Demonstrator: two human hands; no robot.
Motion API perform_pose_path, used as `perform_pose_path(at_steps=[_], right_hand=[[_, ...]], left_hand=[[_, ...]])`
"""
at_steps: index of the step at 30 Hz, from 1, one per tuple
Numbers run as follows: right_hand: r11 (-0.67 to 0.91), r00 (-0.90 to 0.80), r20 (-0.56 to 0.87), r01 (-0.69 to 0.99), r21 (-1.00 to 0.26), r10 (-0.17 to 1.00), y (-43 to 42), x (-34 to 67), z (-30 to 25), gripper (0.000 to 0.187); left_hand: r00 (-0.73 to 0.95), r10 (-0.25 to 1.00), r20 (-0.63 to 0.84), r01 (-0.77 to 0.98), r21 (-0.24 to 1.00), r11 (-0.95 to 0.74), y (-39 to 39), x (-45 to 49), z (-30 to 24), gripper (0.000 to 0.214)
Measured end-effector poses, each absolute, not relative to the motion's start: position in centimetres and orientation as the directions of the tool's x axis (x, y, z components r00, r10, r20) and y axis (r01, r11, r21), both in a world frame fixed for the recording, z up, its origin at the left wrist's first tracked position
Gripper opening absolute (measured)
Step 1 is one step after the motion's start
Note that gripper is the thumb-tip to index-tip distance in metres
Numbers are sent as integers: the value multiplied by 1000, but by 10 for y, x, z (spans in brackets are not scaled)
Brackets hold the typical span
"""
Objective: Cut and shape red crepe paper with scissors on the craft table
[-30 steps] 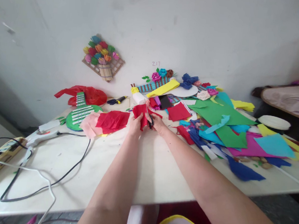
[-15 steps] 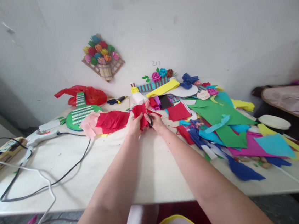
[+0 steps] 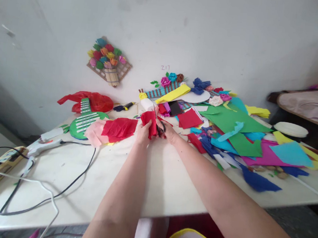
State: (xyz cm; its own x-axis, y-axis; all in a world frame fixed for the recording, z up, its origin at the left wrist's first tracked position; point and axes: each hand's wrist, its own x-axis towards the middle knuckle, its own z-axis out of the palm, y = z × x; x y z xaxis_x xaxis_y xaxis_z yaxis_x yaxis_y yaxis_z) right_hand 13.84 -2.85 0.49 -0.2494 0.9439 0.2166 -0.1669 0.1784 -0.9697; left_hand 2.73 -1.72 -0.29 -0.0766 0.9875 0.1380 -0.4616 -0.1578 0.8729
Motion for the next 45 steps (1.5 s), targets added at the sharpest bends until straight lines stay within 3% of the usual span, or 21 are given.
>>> perform_pose_path(at_steps=[33, 45], right_hand=[[222, -133, 259, -243, -944, 957, -21, 129, 1, 31], [200, -144, 230, -198, -960, 962, -24, 137, 2, 39]], left_hand=[[-152, 973, 171, -506, 833, -225, -8, 25, -9, 19], [-133, 971, 200, -509, 827, -240, -14, 24, -5, 22]])
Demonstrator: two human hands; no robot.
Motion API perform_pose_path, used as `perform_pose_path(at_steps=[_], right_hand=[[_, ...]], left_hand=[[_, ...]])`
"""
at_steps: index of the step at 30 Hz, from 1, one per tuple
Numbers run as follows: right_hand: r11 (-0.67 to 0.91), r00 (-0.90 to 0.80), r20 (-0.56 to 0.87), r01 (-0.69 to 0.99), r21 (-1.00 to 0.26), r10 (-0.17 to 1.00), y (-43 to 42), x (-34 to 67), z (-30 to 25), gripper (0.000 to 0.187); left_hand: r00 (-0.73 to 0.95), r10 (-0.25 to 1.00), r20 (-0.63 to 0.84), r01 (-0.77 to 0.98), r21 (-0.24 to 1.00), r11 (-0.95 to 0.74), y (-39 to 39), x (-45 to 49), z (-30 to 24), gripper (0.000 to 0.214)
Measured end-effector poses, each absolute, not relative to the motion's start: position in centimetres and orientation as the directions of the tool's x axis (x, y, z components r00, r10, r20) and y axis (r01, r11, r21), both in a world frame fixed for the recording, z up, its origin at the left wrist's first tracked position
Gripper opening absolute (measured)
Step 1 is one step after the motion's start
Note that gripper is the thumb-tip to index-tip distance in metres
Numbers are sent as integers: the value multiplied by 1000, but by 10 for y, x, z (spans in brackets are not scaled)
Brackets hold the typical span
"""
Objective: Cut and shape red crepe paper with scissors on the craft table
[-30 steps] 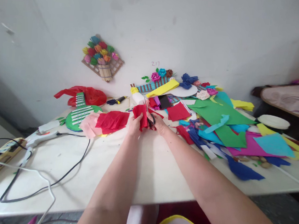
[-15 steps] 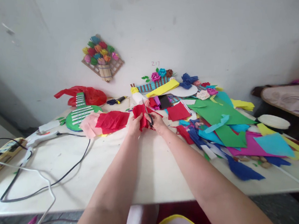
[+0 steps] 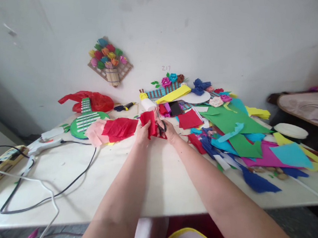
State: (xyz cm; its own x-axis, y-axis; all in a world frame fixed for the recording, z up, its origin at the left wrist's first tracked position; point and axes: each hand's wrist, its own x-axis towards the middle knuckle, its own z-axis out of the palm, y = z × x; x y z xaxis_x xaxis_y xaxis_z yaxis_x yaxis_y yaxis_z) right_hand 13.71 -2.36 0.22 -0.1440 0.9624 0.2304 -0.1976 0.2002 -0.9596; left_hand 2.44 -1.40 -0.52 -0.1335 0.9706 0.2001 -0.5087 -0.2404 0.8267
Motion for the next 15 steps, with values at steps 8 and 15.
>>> perform_pose_path(at_steps=[8, 15], right_hand=[[161, -47, 170, -164, -973, 984, -27, 145, 10, 33], [62, -231, 84, -101, -993, 969, -25, 148, 8, 39]], left_hand=[[-312, 927, 210, -455, 823, -339, 1, 18, -16, 38], [-552, 821, 147, -389, 825, -409, 13, 6, -20, 34]])
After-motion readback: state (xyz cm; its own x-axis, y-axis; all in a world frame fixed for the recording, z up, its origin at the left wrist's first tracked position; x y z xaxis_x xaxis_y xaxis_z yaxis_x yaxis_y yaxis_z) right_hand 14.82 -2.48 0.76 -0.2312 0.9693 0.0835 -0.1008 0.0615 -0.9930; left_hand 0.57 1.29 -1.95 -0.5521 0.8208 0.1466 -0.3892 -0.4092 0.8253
